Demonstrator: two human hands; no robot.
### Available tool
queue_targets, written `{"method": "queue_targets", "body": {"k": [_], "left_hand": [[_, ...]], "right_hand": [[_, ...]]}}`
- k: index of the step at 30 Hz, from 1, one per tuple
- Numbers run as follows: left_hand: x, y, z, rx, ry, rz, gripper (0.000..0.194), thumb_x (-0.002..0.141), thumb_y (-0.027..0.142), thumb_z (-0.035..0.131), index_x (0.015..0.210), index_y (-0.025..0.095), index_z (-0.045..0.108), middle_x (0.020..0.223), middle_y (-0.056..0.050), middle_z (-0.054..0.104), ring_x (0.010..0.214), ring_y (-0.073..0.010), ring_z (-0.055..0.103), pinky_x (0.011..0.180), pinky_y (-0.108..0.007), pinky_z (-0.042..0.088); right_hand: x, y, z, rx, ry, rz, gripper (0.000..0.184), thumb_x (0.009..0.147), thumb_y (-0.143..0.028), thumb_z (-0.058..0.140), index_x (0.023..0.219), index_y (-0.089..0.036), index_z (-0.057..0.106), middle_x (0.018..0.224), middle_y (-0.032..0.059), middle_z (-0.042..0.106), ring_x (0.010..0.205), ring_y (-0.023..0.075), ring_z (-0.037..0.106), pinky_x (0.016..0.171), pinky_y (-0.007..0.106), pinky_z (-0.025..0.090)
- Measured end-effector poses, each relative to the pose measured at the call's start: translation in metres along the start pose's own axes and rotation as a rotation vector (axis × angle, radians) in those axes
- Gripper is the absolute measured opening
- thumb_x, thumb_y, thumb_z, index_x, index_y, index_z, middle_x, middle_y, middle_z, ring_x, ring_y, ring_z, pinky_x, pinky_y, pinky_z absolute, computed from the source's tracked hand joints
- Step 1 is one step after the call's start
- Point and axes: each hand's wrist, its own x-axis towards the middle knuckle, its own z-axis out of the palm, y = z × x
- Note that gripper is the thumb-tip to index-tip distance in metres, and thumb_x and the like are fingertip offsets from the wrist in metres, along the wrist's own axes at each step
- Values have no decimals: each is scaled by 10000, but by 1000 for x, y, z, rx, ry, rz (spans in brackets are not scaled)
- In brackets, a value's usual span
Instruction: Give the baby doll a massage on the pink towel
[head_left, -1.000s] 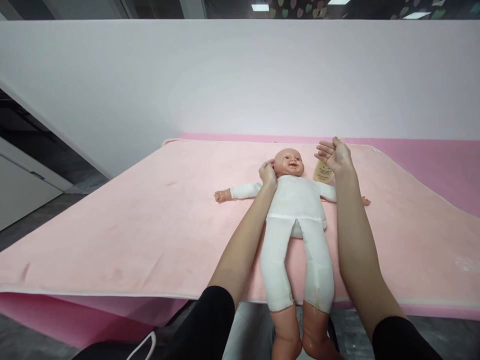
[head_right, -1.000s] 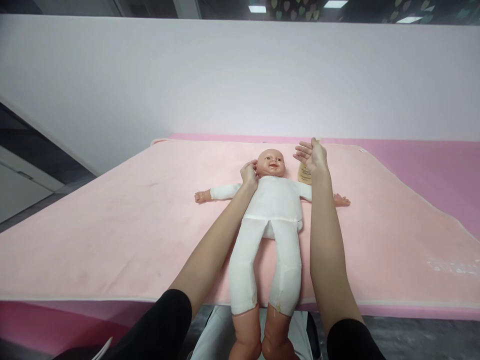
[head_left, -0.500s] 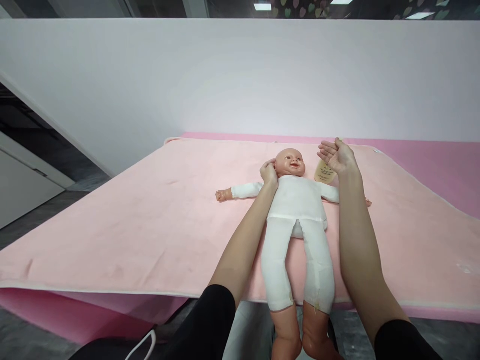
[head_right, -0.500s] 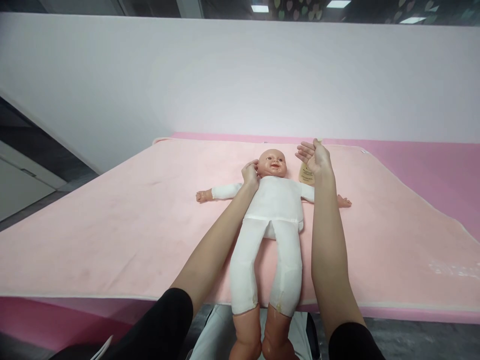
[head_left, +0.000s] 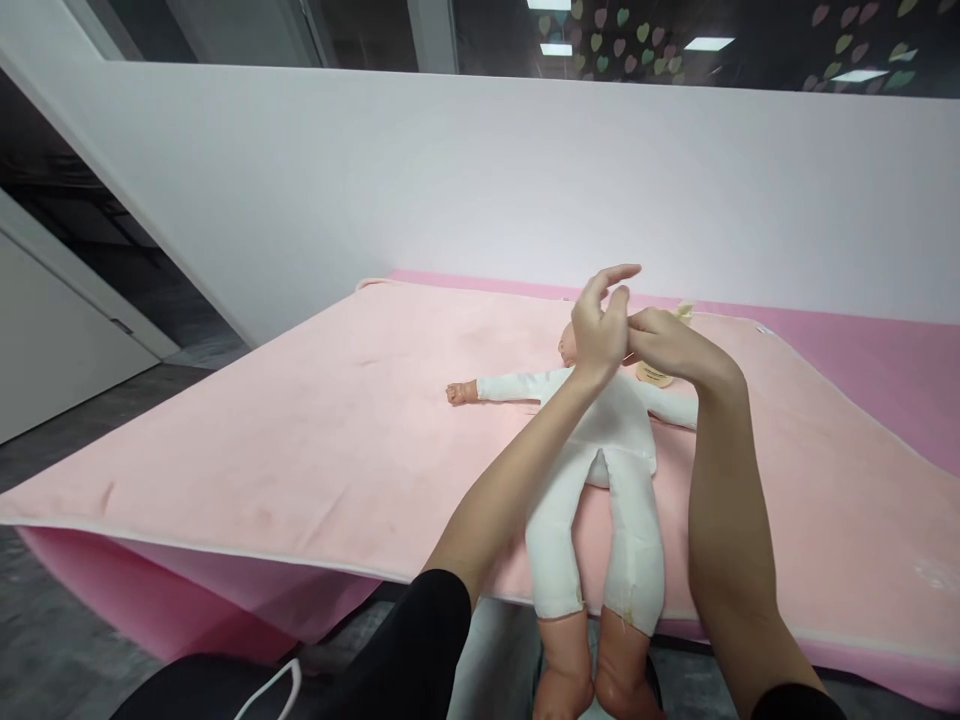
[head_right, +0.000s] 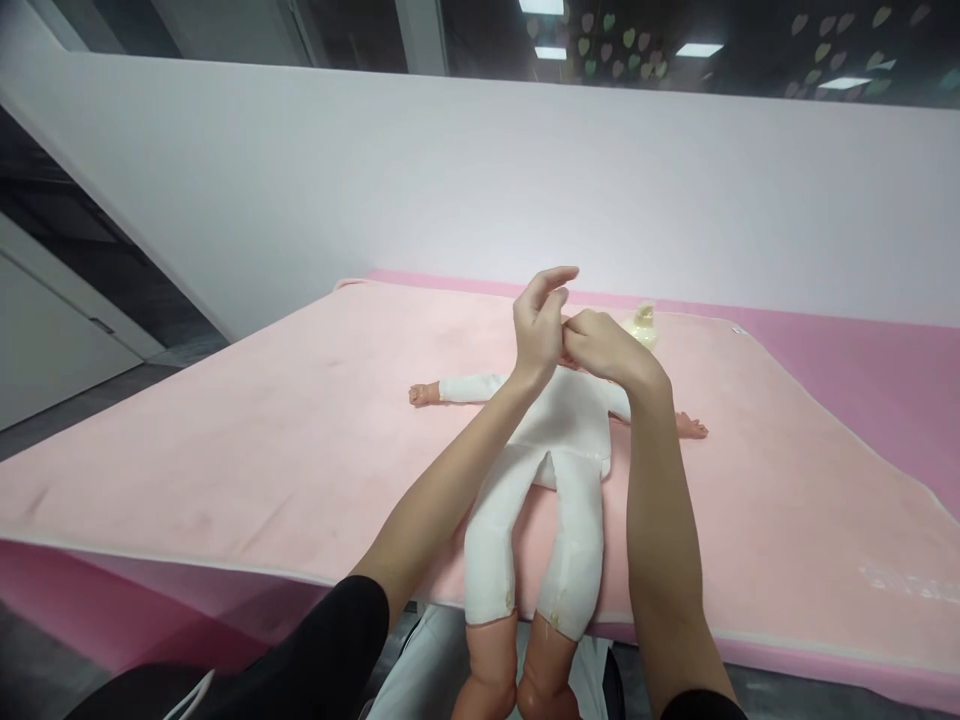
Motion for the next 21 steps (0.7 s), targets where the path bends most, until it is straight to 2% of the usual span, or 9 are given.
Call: {"method": "queue_targets", "body": {"k": [3,6,9,10,12,14,16,19,21], "left_hand": [[-21,9,-8,188,-160,214,313,830,144,332,957,189,615,1020,-66,627,1031,-178,544,942,-333,404],[-48,-8,-31,433,-439,342,378,829,168,337,1134,200,559,1179,-73,566,1133,-190,489,994,-345,361],[-69,-33,-60,633,-721,266,429,830,197,349,1233,185,495,1259,-89,520,1189,-192,451,1020,-343,338],[-74,-39,-69,684,-833,206,409,838,224,356,1212,183,517,1235,-89,542,1182,-194,461,1026,-353,331],[-78,-47,-80,750,-976,104,382,872,286,329,1184,228,540,1258,-49,538,1228,-187,422,1066,-393,272],[-79,-49,-85,798,-1030,48,384,893,342,293,1199,291,520,1326,2,481,1293,-176,341,1099,-438,186],[-80,-48,-86,845,-1017,31,395,897,376,277,1232,330,480,1396,25,393,1335,-179,263,1108,-481,117],[-81,-48,-85,909,-941,-29,434,886,390,277,1274,295,446,1451,-9,293,1361,-211,194,1098,-530,82],[-82,-50,-86,925,-893,-92,484,874,372,288,1334,248,374,1463,-38,262,1369,-218,168,1101,-527,89]], "right_hand": [[-5,5,-3,-133,43,-16,248,705,-56,480,484,-159,439,470,-12,429,475,80,373,463,221,262],[-6,14,-13,-251,106,71,323,646,-8,473,411,-174,328,406,-28,326,428,67,248,439,238,170],[-12,12,-24,-425,161,196,368,687,-65,471,408,-192,267,404,-25,275,422,72,200,459,262,160],[-15,8,-26,-461,177,216,363,717,-99,459,422,-193,269,420,-22,276,426,75,199,469,267,169],[-20,0,-26,-489,173,211,360,766,-154,430,446,-191,269,450,-17,281,438,80,209,486,270,189],[-21,-4,-17,-513,114,156,374,797,-203,417,452,-186,274,459,-11,305,443,83,243,493,266,210],[-18,-2,1,-568,28,85,380,811,-228,407,450,-184,296,456,-2,352,441,89,288,492,264,229],[-14,14,39,-744,-93,-25,336,791,-184,404,456,-178,394,481,39,465,451,113,374,496,270,263],[-15,31,63,-849,-80,-165,265,782,-156,408,543,-156,523,612,95,582,562,156,499,552,272,326]]}}
